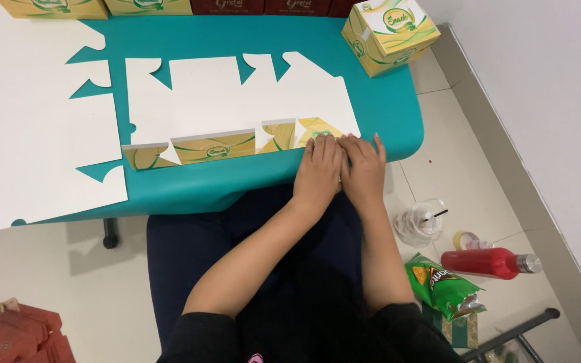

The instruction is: Assembling a cardboard box by folding flaps and then placing a smaller product box inside before closing the lid.

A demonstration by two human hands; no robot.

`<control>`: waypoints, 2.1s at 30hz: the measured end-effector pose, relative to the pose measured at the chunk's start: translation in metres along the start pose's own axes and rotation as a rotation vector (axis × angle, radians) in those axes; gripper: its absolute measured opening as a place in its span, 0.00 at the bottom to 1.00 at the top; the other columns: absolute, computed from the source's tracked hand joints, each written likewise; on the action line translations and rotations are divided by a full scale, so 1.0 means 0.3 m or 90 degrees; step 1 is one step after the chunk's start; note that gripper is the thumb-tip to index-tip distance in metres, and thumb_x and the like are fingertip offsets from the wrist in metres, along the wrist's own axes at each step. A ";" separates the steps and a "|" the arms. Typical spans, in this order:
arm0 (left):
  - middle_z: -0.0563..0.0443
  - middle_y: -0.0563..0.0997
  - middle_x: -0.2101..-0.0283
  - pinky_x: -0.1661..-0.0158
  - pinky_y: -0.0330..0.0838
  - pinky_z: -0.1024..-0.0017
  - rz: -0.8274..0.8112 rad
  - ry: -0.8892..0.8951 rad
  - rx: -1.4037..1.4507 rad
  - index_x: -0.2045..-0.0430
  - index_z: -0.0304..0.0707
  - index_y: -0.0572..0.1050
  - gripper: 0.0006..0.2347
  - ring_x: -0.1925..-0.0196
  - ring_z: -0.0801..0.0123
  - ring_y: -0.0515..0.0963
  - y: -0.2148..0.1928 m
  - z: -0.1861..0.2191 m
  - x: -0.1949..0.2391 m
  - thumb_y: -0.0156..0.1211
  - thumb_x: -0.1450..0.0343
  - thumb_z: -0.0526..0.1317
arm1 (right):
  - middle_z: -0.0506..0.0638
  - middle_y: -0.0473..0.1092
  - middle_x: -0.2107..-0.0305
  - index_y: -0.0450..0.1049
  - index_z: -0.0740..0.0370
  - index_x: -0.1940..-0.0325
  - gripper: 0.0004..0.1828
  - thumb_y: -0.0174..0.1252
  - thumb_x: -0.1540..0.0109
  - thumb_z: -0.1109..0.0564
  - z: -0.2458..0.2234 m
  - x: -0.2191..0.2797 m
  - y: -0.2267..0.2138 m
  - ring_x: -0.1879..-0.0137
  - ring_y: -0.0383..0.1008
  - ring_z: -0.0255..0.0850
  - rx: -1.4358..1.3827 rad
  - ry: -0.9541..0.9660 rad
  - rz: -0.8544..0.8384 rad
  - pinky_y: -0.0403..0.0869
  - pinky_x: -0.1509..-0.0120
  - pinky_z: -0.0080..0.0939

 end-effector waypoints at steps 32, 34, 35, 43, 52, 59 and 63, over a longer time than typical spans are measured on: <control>0.37 0.65 0.46 0.39 0.55 0.42 -0.070 -0.041 -0.174 0.44 0.36 0.62 0.47 0.39 0.45 0.62 0.000 0.065 -0.014 0.47 0.48 0.76 | 0.52 0.68 0.45 0.59 0.58 0.32 0.23 0.33 0.30 0.53 0.221 -0.228 0.217 0.32 0.57 0.54 0.009 0.016 -0.222 0.25 0.30 0.70; 0.38 0.65 0.46 0.39 0.55 0.43 -0.064 -0.048 -0.175 0.44 0.36 0.61 0.47 0.38 0.45 0.62 -0.002 0.062 -0.015 0.47 0.49 0.76 | 0.50 0.70 0.47 0.59 0.57 0.31 0.24 0.34 0.30 0.53 0.249 -0.269 0.271 0.32 0.58 0.53 0.027 0.002 -0.214 0.24 0.31 0.72; 0.37 0.65 0.45 0.39 0.55 0.42 -0.066 -0.050 -0.169 0.43 0.37 0.61 0.47 0.38 0.45 0.62 -0.004 0.062 -0.015 0.48 0.48 0.75 | 0.54 0.69 0.46 0.59 0.57 0.31 0.24 0.34 0.31 0.53 0.255 -0.286 0.291 0.32 0.58 0.54 0.041 0.005 -0.215 0.25 0.31 0.71; 0.40 0.64 0.48 0.35 0.46 0.47 -0.051 -0.055 -0.047 0.47 0.41 0.63 0.38 0.38 0.48 0.60 -0.044 0.016 -0.057 0.50 0.42 0.71 | 0.52 0.66 0.42 0.52 0.54 0.28 0.25 0.30 0.31 0.56 0.245 -0.291 0.241 0.30 0.52 0.55 -0.186 0.056 -0.219 0.21 0.33 0.72; 0.50 0.66 0.67 0.50 0.68 0.50 0.234 0.002 0.049 0.58 0.43 0.66 0.16 0.58 0.56 0.72 -0.095 0.007 -0.002 0.63 0.36 0.43 | 0.61 0.52 0.34 0.49 0.56 0.27 0.37 0.44 0.40 0.70 0.166 -0.188 -0.080 0.28 0.38 0.64 -0.172 0.037 -0.196 0.29 0.30 0.72; 0.49 0.69 0.56 0.57 0.77 0.63 0.223 0.195 0.277 0.56 0.43 0.71 0.11 0.52 0.57 0.76 -0.323 -0.034 0.178 0.57 0.32 0.34 | 0.54 0.52 0.32 0.58 0.41 0.31 0.44 0.56 0.49 0.67 0.224 -0.062 -0.097 0.27 0.36 0.67 0.032 -0.004 -0.344 0.39 0.29 0.70; 0.45 0.69 0.50 0.48 0.72 0.61 0.158 0.259 0.462 0.55 0.39 0.70 0.12 0.42 0.50 0.69 -0.409 -0.143 0.292 0.57 0.32 0.32 | 0.47 0.56 0.34 0.66 0.30 0.38 0.38 0.62 0.49 0.62 0.142 -0.036 -0.071 0.26 0.40 0.60 0.004 -0.072 -0.339 0.39 0.26 0.64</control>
Point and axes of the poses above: each hand's wrist, its own x-axis away from the middle knuckle, its own y-axis out of the palm, z = x × y, the point moved 6 cm from there along -x, towards the middle knuckle
